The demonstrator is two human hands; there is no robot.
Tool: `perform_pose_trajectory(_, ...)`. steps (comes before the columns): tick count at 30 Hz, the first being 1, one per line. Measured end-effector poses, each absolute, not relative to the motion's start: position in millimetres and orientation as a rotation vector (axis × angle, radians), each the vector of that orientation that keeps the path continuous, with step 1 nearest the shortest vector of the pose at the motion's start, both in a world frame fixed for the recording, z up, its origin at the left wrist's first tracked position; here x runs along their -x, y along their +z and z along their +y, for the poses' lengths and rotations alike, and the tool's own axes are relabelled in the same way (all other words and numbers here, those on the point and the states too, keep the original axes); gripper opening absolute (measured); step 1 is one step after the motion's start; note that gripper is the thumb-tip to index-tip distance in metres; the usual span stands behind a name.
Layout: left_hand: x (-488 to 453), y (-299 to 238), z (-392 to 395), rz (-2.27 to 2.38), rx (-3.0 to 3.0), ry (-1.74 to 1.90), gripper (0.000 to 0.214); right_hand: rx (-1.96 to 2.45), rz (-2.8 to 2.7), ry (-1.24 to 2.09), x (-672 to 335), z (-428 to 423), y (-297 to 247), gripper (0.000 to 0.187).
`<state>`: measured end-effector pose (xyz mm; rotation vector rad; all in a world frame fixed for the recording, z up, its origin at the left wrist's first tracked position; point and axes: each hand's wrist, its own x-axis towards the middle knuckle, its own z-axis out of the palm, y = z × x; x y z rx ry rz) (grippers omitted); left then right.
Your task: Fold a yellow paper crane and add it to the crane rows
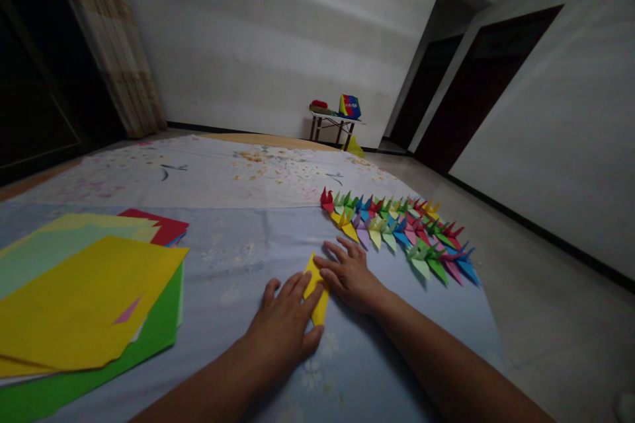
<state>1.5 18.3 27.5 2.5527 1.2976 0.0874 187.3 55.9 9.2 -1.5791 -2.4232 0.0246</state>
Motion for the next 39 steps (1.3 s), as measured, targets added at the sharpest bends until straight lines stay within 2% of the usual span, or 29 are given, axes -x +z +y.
perform_pose_trajectory(39, -2.1, 30.6, 19.8, 1.300, -2.534, 0.034, 0.059, 1.573, -2.400, -0.115, -181.9, 47.3, 18.1, 0.033)
